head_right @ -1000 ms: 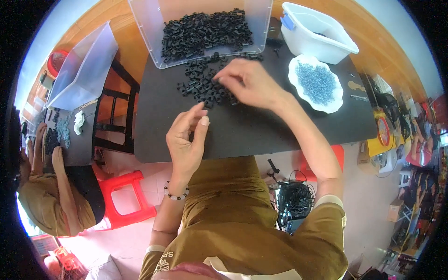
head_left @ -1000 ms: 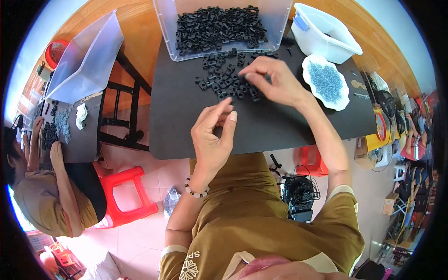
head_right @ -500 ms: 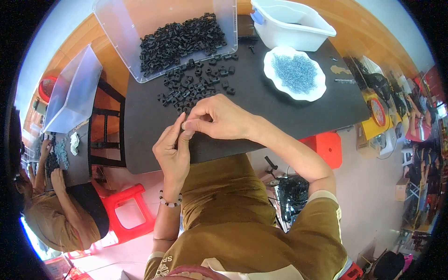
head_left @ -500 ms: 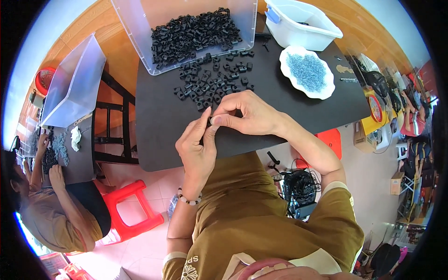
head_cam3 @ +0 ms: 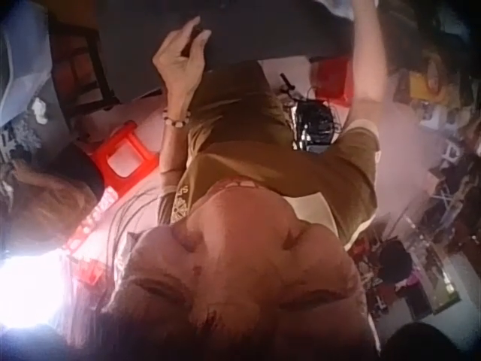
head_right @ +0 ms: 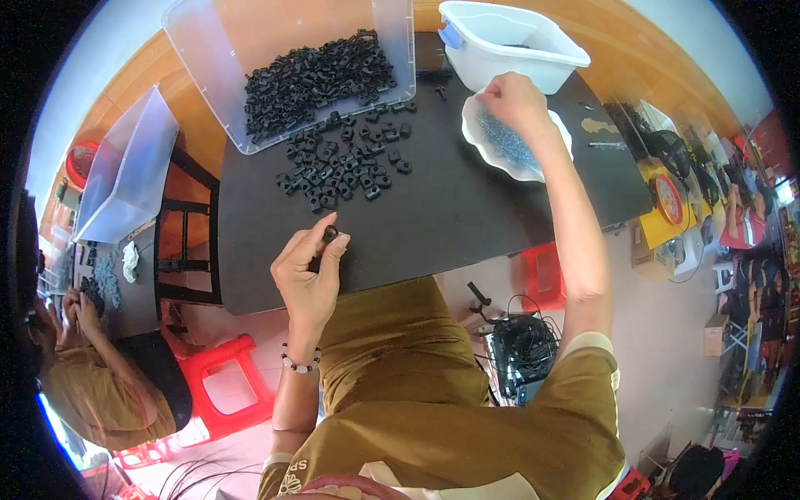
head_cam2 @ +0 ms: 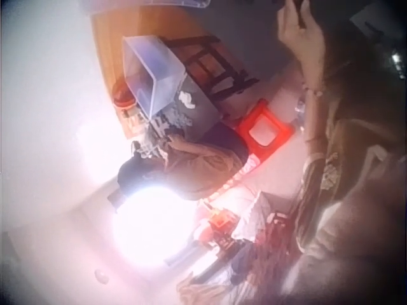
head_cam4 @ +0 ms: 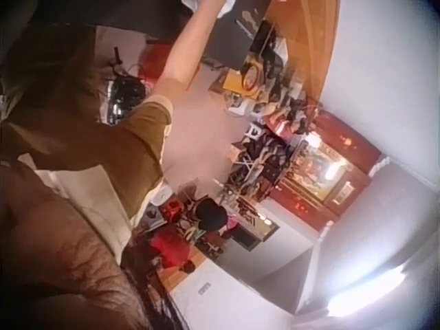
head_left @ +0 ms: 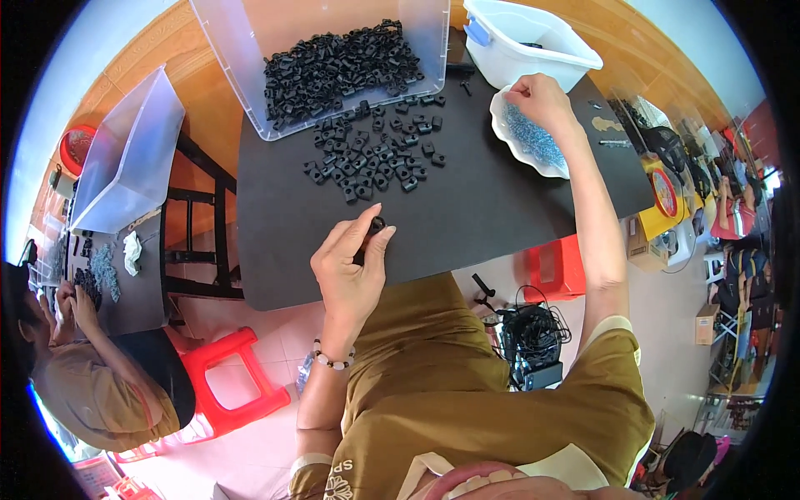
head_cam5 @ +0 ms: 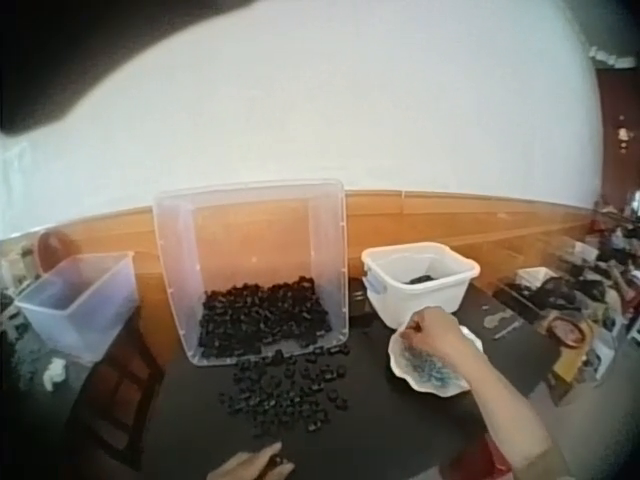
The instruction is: The person sorts and inspects small black plastic components by hand at a workbench.
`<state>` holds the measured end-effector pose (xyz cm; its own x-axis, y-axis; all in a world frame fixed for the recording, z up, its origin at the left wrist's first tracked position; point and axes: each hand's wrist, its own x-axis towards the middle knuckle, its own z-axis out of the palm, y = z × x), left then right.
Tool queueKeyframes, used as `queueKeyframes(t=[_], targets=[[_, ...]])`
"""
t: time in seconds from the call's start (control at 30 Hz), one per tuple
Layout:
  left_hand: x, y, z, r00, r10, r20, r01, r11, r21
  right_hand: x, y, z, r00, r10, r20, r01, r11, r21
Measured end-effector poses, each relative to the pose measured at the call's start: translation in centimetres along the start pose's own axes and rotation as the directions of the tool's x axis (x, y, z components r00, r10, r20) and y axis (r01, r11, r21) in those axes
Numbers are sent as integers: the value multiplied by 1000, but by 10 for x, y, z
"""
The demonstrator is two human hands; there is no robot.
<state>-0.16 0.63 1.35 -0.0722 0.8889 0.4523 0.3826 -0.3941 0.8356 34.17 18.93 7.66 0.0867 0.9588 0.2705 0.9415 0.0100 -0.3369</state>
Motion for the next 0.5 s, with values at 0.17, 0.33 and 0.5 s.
queueKeyframes(t=[0.17,0.33,0.5], targets=[[-1,1,-1,1000,5,10,-5,1000,10,10,-1,9,994,69,87,-63,995,-74],[-1,0,0,1000,29,3,-29,1000,12,17,14,11,1000,-9,21,9,1000,-8],[0,0,-2,1000,14,10,-14,1000,1,10,22,-1,999,-34,18,25,931,363]])
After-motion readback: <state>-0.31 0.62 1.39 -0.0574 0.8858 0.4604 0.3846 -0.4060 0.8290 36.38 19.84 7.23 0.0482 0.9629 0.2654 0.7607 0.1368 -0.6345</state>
